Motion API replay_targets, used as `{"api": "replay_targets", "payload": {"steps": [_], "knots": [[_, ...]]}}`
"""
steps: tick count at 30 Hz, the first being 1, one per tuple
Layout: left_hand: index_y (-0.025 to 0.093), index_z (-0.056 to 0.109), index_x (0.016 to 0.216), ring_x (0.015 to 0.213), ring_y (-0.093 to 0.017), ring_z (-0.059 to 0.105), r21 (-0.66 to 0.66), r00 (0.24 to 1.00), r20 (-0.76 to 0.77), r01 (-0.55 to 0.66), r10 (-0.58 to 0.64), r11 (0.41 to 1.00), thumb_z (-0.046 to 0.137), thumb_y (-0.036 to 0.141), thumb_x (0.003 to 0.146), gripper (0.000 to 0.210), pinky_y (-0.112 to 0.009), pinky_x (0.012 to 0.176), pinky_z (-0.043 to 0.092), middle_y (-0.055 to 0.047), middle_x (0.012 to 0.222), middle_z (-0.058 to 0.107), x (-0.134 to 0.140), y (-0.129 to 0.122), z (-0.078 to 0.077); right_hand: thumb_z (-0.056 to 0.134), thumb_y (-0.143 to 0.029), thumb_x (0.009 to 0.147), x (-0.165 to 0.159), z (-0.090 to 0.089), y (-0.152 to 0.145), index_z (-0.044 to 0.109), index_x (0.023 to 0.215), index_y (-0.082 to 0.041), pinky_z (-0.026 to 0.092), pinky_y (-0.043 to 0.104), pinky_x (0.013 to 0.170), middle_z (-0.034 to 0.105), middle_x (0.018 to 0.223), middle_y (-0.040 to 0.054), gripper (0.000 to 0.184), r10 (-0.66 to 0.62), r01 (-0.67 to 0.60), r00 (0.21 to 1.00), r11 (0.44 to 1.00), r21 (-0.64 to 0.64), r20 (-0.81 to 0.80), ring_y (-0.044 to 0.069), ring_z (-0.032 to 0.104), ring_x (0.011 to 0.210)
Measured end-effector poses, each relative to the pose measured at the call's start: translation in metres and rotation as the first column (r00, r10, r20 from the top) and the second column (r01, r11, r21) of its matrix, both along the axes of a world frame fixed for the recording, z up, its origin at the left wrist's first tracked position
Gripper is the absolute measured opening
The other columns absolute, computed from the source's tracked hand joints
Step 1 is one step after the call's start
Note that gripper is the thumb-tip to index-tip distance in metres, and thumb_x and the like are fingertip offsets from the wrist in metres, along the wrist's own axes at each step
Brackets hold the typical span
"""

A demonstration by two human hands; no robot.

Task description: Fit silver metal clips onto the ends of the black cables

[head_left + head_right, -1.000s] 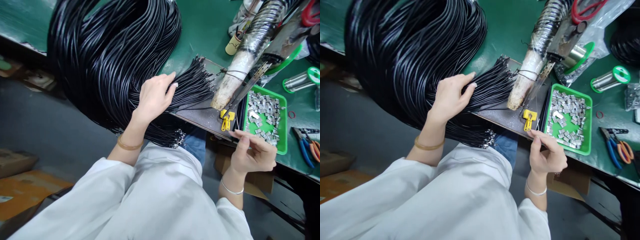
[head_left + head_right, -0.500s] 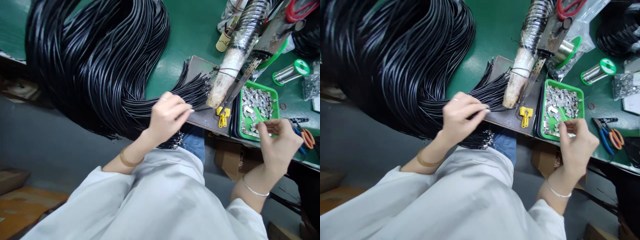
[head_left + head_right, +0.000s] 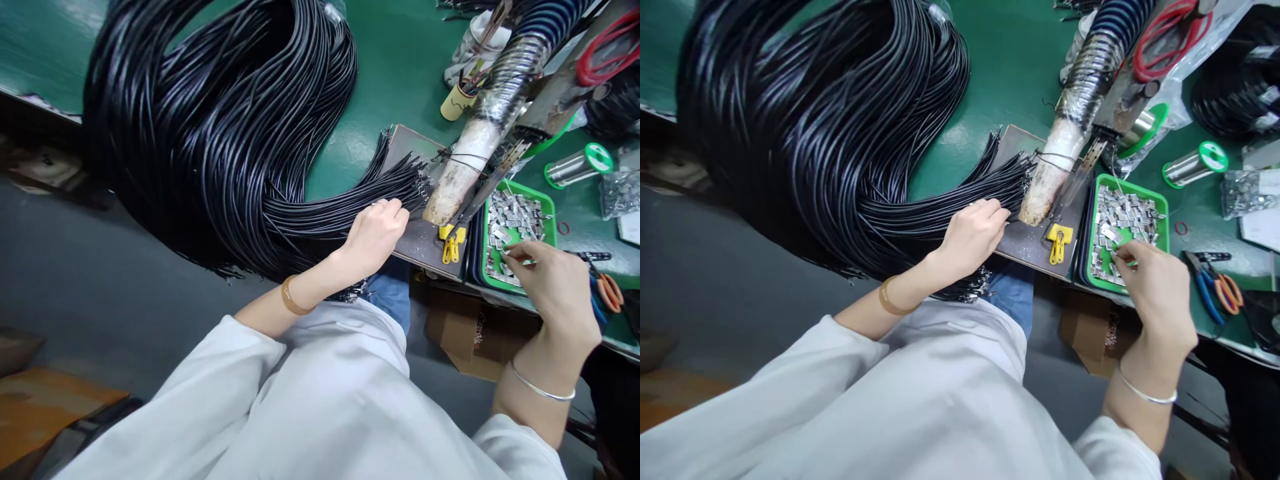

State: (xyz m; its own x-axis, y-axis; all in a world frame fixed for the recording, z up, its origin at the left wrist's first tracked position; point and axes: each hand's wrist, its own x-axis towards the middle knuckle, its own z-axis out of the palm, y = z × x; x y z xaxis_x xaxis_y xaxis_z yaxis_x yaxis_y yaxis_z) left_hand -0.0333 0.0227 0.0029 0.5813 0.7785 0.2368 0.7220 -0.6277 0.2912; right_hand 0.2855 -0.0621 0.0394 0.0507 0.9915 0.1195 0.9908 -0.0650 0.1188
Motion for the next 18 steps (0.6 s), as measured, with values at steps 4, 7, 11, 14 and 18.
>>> {"api": "replay_targets", "payload": {"steps": [4,7,11,14,18], "knots": [[0.011,0.068,0.089,0.088,-0.024,0.061,-0.024,0.996,0.095,0.007,-0.005,1.000,0.045,0.011,0.095,0.024,-0.035,0.077,0.046,-0.012,0.095,0.067,-0.003,0.003,-0.006,0.077,-0.023,0.074,-0.010,-0.004,0.001,0.064,0.076,-0.024,0.020,0.027,0.054,0.063,0.066,-0.0026,0.013,-0.064,0.067,0.984,0.998,-0.012,0.168,0.010,0.042,0.054],[0.012,0.068,0.091,0.090,-0.023,0.058,-0.044,0.961,0.277,0.034,-0.020,0.998,0.049,0.013,0.093,0.019,-0.034,0.081,0.045,-0.010,0.094,0.066,-0.005,0.003,-0.009,0.071,-0.027,0.078,-0.011,-0.010,0.006,0.059,0.073,-0.023,0.018,0.027,0.054,0.061,0.066,-0.0014,0.014,-0.100,0.091,0.982,0.994,0.060,0.158,0.010,0.039,0.055],[0.014,0.065,0.091,0.085,-0.021,0.054,-0.144,0.918,0.371,0.205,-0.139,0.968,0.051,0.017,0.093,0.014,-0.033,0.081,0.044,-0.006,0.085,0.067,-0.009,-0.006,-0.003,0.066,-0.024,0.079,-0.003,-0.018,0.013,0.056,0.071,-0.021,0.025,0.026,0.057,0.065,0.072,0.0013,0.013,-0.104,0.099,0.994,0.980,0.172,0.016,0.011,0.051,0.062],[0.014,0.067,0.089,0.082,-0.020,0.053,-0.185,0.900,0.355,0.331,-0.251,0.925,0.047,0.019,0.097,0.021,-0.032,0.081,0.043,-0.006,0.082,0.067,-0.008,-0.013,0.003,0.069,-0.023,0.077,-0.003,-0.021,0.011,0.057,0.071,-0.021,0.036,0.026,0.062,0.066,0.070,0.0016,0.013,-0.059,0.086,0.992,0.961,0.263,-0.110,0.011,0.056,0.062],[0.012,0.069,0.090,0.081,-0.019,0.054,-0.243,0.881,0.374,0.396,-0.290,0.886,0.051,0.018,0.094,0.020,-0.032,0.077,0.042,-0.007,0.081,0.067,0.001,-0.018,0.006,0.073,-0.026,0.076,-0.032,-0.018,-0.001,0.062,0.074,-0.020,0.045,0.026,0.057,0.069,0.075,0.0029,0.012,0.011,0.169,0.939,0.855,0.490,-0.344,0.012,0.059,0.057]]}}
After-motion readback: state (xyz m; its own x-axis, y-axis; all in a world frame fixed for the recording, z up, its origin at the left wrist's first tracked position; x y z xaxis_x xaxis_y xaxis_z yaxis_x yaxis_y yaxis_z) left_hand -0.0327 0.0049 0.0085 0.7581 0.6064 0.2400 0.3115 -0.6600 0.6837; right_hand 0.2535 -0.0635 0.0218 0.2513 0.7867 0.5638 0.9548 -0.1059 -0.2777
